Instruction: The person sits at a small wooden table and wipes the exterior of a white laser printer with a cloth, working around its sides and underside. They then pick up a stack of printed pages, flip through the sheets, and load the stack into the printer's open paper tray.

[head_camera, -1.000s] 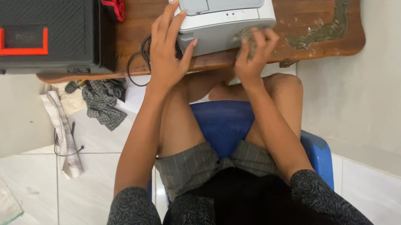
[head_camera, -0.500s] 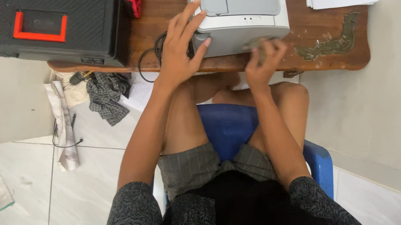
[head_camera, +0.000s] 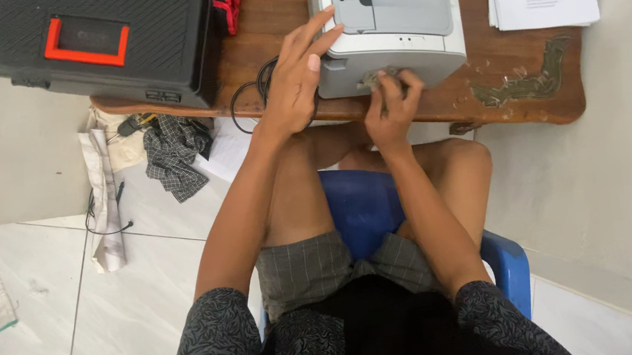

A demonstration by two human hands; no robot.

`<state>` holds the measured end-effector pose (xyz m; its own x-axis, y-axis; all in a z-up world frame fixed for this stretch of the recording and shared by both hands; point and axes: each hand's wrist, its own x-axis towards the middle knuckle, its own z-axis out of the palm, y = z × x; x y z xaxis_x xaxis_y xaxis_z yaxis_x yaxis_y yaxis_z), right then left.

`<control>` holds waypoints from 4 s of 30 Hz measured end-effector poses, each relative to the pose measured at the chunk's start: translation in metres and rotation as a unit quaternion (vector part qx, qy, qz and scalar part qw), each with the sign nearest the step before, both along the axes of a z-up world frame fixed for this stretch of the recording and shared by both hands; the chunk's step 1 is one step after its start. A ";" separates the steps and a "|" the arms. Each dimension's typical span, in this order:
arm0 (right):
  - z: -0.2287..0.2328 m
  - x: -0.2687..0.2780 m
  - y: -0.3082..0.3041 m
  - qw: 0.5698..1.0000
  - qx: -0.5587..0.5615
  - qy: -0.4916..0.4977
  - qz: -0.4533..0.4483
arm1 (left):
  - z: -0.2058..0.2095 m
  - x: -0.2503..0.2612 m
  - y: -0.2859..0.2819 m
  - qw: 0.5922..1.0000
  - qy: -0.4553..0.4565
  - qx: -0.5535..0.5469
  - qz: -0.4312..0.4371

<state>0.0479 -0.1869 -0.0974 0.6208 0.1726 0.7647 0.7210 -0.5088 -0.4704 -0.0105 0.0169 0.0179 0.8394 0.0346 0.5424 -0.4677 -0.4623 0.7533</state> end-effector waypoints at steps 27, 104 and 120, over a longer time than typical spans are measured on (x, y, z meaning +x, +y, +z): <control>-0.021 0.005 -0.004 0.999 0.040 -0.009 0.019 | 0.004 -0.001 -0.001 1.000 -0.015 0.010 -0.001; 0.005 0.007 -0.031 0.999 0.023 -0.025 -0.002 | -0.022 0.014 -0.024 0.979 -0.060 0.161 0.108; -0.003 0.011 -0.045 0.983 0.162 0.068 -0.044 | -0.017 0.010 -0.027 0.983 -0.033 0.151 0.098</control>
<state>0.0590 -0.2319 -0.1009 0.7234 -0.1256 0.6789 0.5997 -0.3729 -0.7080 -0.0003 -0.0103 0.0011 0.7955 0.0209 0.6056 -0.3904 -0.7467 0.5385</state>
